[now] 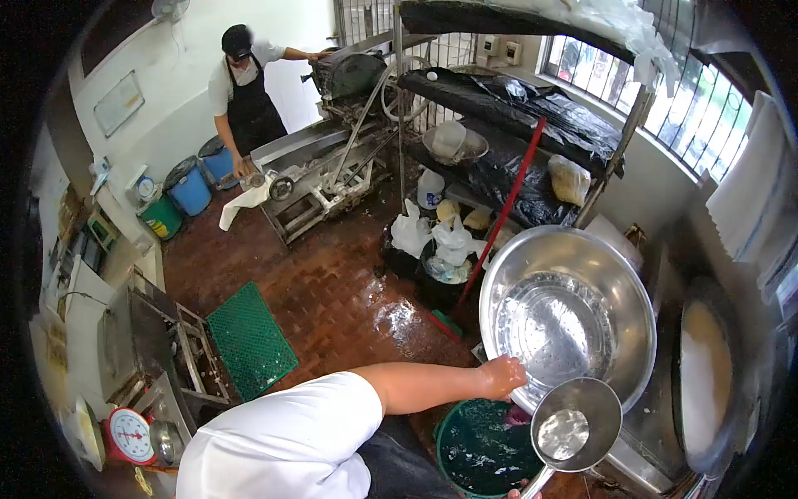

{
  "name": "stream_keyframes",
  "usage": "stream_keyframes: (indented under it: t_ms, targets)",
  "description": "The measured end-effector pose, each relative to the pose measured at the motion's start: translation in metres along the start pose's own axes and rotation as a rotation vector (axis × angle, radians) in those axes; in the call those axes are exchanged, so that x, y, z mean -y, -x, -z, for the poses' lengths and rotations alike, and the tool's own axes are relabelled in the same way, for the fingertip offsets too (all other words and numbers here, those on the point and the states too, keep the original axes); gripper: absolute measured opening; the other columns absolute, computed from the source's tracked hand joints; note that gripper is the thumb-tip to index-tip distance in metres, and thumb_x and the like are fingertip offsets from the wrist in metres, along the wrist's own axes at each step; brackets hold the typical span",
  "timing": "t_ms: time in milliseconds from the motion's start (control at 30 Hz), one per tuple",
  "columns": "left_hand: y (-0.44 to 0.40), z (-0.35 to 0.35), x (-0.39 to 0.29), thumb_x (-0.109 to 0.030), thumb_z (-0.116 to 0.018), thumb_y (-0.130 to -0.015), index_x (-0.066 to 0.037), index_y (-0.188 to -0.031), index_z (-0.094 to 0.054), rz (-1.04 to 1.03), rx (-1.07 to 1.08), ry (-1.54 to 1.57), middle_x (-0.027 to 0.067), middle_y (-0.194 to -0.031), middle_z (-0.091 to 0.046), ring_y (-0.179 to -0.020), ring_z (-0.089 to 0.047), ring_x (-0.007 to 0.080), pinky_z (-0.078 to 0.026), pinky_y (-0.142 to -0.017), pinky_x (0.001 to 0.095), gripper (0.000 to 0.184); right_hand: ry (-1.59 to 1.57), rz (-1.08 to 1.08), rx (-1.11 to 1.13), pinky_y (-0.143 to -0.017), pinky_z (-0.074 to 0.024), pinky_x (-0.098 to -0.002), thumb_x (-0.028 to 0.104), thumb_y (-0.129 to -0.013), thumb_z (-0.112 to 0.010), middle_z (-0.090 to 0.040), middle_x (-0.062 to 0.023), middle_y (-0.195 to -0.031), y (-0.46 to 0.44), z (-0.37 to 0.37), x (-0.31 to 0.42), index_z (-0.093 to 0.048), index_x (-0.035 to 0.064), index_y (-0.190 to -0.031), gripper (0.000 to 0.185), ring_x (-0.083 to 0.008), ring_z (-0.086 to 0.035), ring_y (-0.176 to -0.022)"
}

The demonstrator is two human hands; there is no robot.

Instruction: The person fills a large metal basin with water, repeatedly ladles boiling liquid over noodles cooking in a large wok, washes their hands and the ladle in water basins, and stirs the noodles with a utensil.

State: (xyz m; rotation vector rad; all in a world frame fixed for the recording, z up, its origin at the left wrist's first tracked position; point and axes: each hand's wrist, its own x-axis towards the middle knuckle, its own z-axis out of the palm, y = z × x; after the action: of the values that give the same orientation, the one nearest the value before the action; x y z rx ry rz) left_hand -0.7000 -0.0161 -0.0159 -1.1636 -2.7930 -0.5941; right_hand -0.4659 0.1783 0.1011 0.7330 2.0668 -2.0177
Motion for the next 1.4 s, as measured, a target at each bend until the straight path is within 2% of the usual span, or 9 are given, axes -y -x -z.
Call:
stream_keyframes:
  t_ms: [467, 700, 833, 933, 967, 1000, 1133, 1233, 1400]
  targets:
    - [0.037, 0.01, 0.029, -0.03, -0.07, -0.063, -0.008, -0.089, -0.056, 0.065, -0.206, -0.115, 0.0078, -0.095, -0.052, -0.093, -0.05, 0.0256, -0.041, -0.076, 0.0366, 0.037, 0.081, 0.059, -0.014, -0.037, -0.0317, -0.021, 0.007, -0.083, -0.059, -0.048, -0.0007, -0.054, -0.001, -0.009, 0.001, -0.048, 0.0035, -0.094, 0.016, -0.0083, -0.043, -0.039]
    - [0.02, -0.024, -0.03, -0.027, -0.064, -0.069, -0.003, -0.089, -0.057, -0.076, -0.272, 0.028, 0.0119, -0.103, -0.053, -0.099, -0.048, 0.0296, -0.04, -0.082, 0.0406, 0.032, 0.192, 0.14, -0.041, -0.042, -0.0359, -0.0224, 0.009, -0.08, -0.061, -0.05, -0.0017, -0.064, -0.006, -0.013, 0.01, -0.05, 0.0009, -0.097, 0.021, -0.0091, -0.045, -0.045]
    - [0.006, -0.009, -0.046, -0.03, -0.062, -0.07, -0.004, -0.085, -0.06, 0.114, -0.121, 0.232, 0.0147, -0.087, -0.06, -0.089, -0.056, 0.031, -0.04, -0.082, 0.043, 0.03, 0.319, 0.45, -0.08, -0.045, -0.0373, -0.0218, 0.011, -0.08, -0.062, -0.051, -0.0012, -0.07, -0.02, -0.009, -0.007, -0.05, 0.0001, -0.11, 0.034, -0.0083, -0.046, -0.053]
    - [-0.016, -0.065, -0.027, -0.032, -0.057, -0.074, -0.005, -0.083, -0.063, -0.027, -0.254, 0.22, 0.0118, -0.082, -0.063, -0.081, -0.061, 0.0281, -0.046, -0.073, 0.0417, 0.029, 0.419, 0.405, -0.128, -0.08, -0.0417, -0.0284, 0.001, -0.07, -0.063, -0.057, -0.0105, -0.092, -0.029, -0.016, -0.005, -0.051, -0.0032, -0.107, 0.039, -0.0178, -0.054, -0.086]
    - [-0.023, -0.079, -0.026, -0.033, -0.056, -0.075, -0.006, -0.083, -0.063, -0.09, -0.311, 0.228, 0.0112, -0.083, -0.063, -0.08, -0.061, 0.0277, -0.047, -0.071, 0.0413, 0.03, 0.596, 0.453, -0.177, -0.078, -0.0431, -0.0299, 0.002, -0.068, -0.064, -0.058, -0.0113, -0.09, -0.029, -0.021, 0.003, -0.053, -0.0027, -0.105, 0.039, -0.0194, -0.056, -0.083]
    - [-0.017, -0.018, -0.037, -0.037, -0.055, -0.075, -0.006, -0.082, -0.065, 0.045, 0.059, 0.115, 0.0092, -0.084, -0.065, -0.075, -0.062, 0.0276, -0.049, -0.065, 0.0407, 0.033, 0.621, 0.41, -0.197, -0.078, -0.0433, -0.0304, 0.002, -0.067, -0.064, -0.059, -0.0121, -0.09, -0.028, -0.028, 0.015, -0.054, -0.0023, -0.105, 0.039, -0.0204, -0.056, -0.084]
    - [-0.002, 0.03, -0.033, -0.04, -0.058, -0.074, -0.007, -0.08, -0.065, 0.174, 0.229, -0.006, 0.0134, -0.088, -0.063, -0.087, -0.059, 0.0298, -0.047, -0.073, 0.0402, 0.034, 0.661, 0.488, -0.258, -0.071, -0.0458, -0.0348, 0.01, -0.067, -0.066, -0.06, -0.0155, -0.081, -0.042, -0.028, 0.017, -0.056, 0.0014, -0.104, 0.039, -0.0278, -0.06, -0.075]
    - [0.023, 0.006, 0.015, -0.034, -0.063, -0.072, -0.005, -0.079, -0.062, -0.142, -0.183, -0.009, 0.0124, -0.084, -0.058, -0.088, -0.056, 0.0321, -0.044, -0.076, 0.0418, 0.03, 0.647, 0.479, -0.258, -0.072, -0.046, -0.0354, 0.01, -0.067, -0.067, -0.061, -0.0164, -0.085, -0.048, -0.024, 0.017, -0.056, 0.0021, -0.104, 0.039, -0.0294, -0.061, -0.077]
    - [0.022, 0.021, 0.012, -0.039, -0.069, -0.065, -0.006, -0.078, -0.061, 0.031, -0.041, -0.051, 0.0099, -0.082, -0.056, -0.086, -0.056, 0.0281, -0.046, -0.073, 0.0384, 0.037, 0.682, 0.497, -0.242, -0.074, -0.0461, -0.0369, 0.01, -0.068, -0.066, -0.062, -0.0174, -0.089, -0.05, -0.03, 0.03, -0.055, 0.0035, -0.107, 0.04, -0.0328, -0.061, -0.082]
